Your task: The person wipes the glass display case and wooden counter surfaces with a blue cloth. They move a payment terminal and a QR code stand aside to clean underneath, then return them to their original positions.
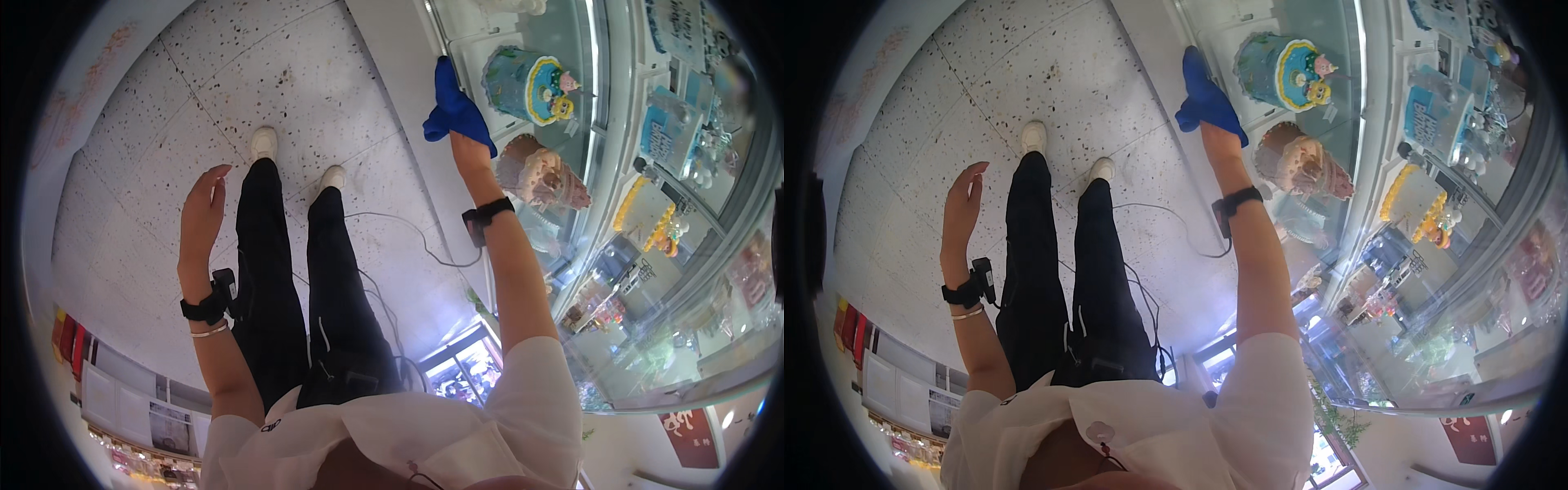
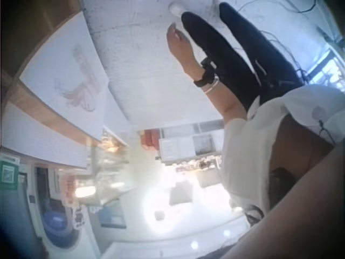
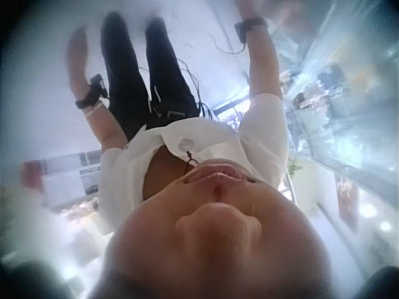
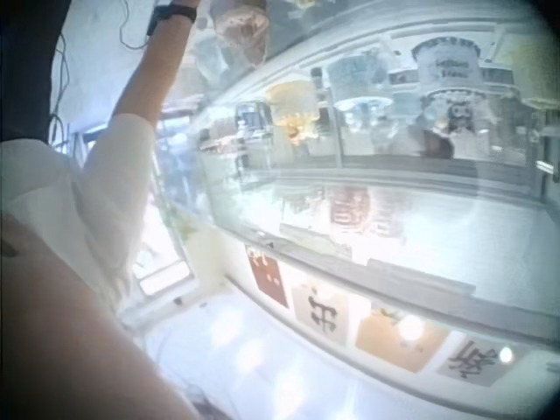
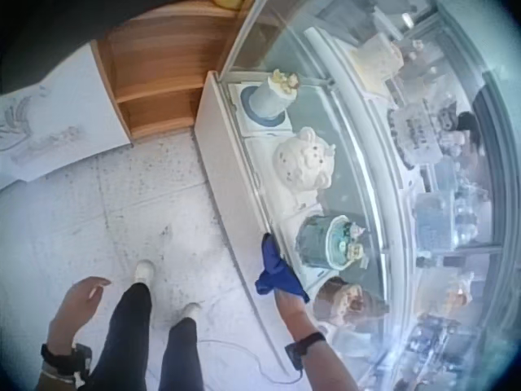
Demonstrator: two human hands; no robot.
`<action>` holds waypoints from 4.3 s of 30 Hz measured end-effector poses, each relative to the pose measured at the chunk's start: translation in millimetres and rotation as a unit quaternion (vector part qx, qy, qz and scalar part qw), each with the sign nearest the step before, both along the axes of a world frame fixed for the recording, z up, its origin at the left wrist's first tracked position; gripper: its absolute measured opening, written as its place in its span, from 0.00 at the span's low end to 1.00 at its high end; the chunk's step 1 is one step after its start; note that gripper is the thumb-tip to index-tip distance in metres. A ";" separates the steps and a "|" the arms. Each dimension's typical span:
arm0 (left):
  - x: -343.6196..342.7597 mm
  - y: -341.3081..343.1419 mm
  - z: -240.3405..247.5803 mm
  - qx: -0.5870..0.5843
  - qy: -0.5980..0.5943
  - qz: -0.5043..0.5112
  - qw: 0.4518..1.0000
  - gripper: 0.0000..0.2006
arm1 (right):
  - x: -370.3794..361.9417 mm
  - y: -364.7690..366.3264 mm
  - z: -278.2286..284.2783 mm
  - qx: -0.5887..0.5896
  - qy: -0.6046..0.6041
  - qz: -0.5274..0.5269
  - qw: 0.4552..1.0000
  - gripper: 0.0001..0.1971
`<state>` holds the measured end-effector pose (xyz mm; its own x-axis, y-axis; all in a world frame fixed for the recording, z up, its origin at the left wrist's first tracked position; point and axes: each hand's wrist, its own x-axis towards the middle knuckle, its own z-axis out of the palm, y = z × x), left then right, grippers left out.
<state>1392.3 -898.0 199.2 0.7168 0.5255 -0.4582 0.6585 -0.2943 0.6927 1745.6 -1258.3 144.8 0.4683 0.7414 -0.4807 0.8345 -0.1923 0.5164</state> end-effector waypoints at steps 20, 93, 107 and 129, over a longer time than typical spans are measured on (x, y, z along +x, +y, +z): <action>-3.1 -98.1 29.5 0.058 -0.008 -0.007 0.998 0.12 | -12.0 -90.8 489.2 0.390 -0.358 0.151 0.835 0.23; -133.5 -480.9 45.7 0.033 -0.009 -0.116 0.993 0.10 | -153.2 -398.5 138.5 0.226 0.042 -0.013 0.973 0.23; -139.5 -543.5 73.1 -0.033 -0.029 -0.064 0.997 0.13 | -202.8 -513.3 309.8 0.213 -0.041 -0.058 0.975 0.26; -277.2 -617.1 71.1 -0.067 -0.017 -0.171 0.983 0.10 | -219.8 -561.3 108.9 0.202 0.023 -0.040 0.978 0.22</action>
<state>1115.0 -1515.1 270.3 0.8568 0.1880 -0.4802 0.5134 -0.3989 0.7598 1525.8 -1819.6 253.7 0.5180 0.8367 -0.1779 0.8287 -0.4393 0.3468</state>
